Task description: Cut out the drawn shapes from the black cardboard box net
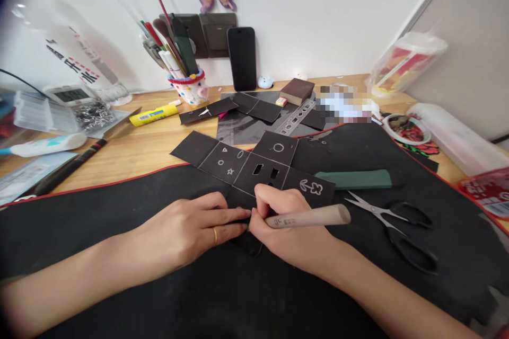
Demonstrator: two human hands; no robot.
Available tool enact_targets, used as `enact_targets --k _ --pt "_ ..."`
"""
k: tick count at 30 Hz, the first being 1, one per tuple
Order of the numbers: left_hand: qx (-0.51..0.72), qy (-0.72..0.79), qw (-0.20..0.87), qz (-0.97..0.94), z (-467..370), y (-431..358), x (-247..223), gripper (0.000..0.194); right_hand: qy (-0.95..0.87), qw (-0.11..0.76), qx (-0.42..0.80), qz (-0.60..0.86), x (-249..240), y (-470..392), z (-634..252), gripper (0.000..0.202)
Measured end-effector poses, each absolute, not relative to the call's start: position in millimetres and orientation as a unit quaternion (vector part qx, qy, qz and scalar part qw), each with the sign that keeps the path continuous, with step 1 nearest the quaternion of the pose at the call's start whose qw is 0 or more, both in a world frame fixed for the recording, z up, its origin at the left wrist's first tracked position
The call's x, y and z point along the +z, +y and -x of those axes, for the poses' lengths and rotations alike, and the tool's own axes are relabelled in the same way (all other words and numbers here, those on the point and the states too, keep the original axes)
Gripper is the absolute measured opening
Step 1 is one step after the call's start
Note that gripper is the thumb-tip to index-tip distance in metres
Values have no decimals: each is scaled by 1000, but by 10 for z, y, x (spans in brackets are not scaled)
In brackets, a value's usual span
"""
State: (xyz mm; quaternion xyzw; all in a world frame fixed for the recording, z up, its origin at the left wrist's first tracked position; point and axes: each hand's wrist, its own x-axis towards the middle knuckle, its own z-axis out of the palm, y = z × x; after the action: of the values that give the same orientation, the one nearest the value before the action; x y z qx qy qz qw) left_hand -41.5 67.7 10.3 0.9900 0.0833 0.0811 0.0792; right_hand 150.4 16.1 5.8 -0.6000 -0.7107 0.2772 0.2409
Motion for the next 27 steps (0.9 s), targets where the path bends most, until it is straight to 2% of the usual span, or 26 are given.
enact_targets --k 27 --pt "90 83 78 -989 416 675 97 30 -717 249 291 582 57 148 -1536 27"
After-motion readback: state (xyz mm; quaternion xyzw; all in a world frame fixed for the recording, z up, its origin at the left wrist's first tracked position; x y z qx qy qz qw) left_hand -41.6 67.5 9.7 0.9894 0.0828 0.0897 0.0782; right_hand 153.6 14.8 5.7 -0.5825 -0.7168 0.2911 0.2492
